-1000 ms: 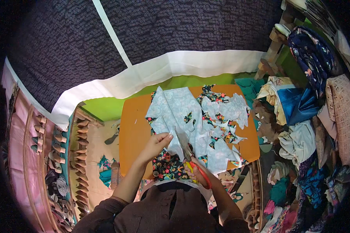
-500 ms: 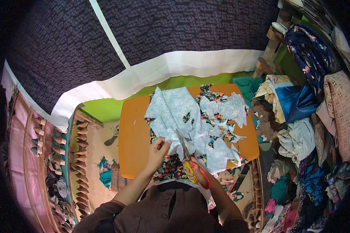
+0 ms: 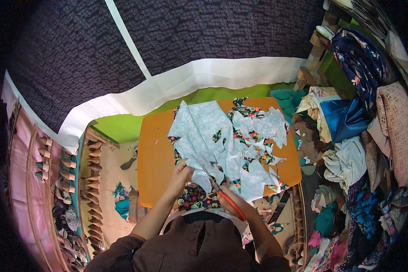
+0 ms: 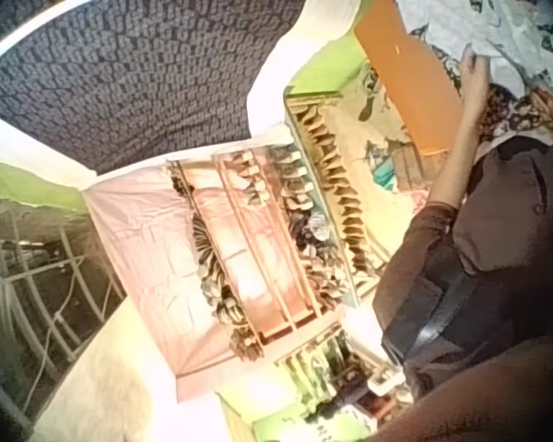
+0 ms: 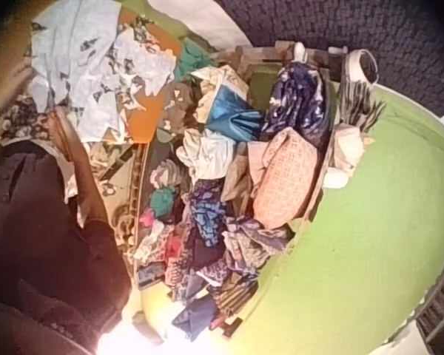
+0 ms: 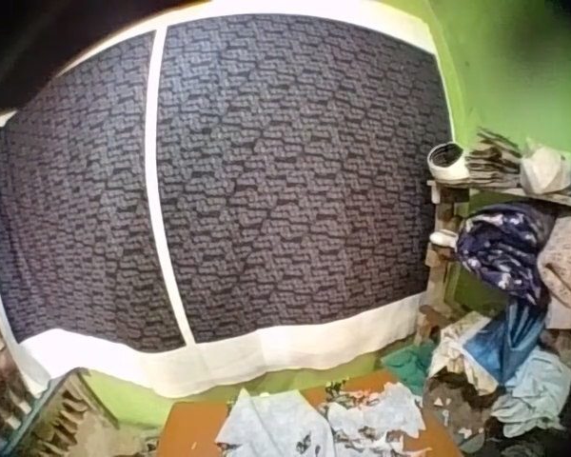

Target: Cutting pattern pieces from floral printed fabric using scissors.

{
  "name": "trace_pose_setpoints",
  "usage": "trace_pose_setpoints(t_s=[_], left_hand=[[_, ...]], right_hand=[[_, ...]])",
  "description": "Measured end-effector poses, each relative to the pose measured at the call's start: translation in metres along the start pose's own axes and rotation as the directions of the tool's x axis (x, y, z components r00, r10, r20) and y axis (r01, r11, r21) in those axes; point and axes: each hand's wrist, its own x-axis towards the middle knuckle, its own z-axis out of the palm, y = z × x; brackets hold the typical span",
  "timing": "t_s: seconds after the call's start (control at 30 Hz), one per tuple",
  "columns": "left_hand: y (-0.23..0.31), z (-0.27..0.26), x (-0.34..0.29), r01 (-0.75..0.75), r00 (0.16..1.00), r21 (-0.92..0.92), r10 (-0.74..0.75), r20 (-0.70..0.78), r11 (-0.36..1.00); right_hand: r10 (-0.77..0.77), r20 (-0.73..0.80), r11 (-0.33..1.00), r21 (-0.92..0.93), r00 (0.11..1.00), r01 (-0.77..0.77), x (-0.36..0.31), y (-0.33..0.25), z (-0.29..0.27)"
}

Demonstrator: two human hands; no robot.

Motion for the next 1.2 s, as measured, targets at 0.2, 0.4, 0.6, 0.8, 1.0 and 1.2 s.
trace_pose_setpoints(t_s=[0.2,0.4,0.6,0.8,1.0,1.2], left_hand=[[0.001,0.003,0.002,0.079,0.997,-0.020,-0.079,-0.021,0.997],[-0.003,0.007,0.001,-0.092,0.991,0.400,0.124,-0.055,0.912],[0.000,0.020,-0.009,-0.212,0.896,0.576,0.392,-0.207,0.789],[-0.009,0.027,-0.015,-0.251,0.861,0.526,0.436,-0.262,0.813],[-0.013,0.025,-0.018,-0.267,0.932,0.425,0.344,-0.114,0.865],[-0.002,0.036,-0.026,-0.124,0.960,0.490,0.229,-0.160,0.863]], right_hand=[[-0.028,-0.028,0.983,-0.182,0.999,0.022,-0.001,-0.005,0.005],[-0.022,-0.111,0.984,-0.180,0.994,0.001,-0.003,-0.022,0.015],[0.025,0.018,0.958,0.285,1.000,-0.029,-0.004,-0.005,0.011],[0.037,0.006,0.989,0.142,0.999,-0.037,-0.004,0.010,0.012],[0.002,0.026,0.993,0.114,1.000,-0.005,-0.002,0.019,0.010],[-0.083,0.006,0.997,0.012,0.997,0.083,0.001,0.025,0.016]])
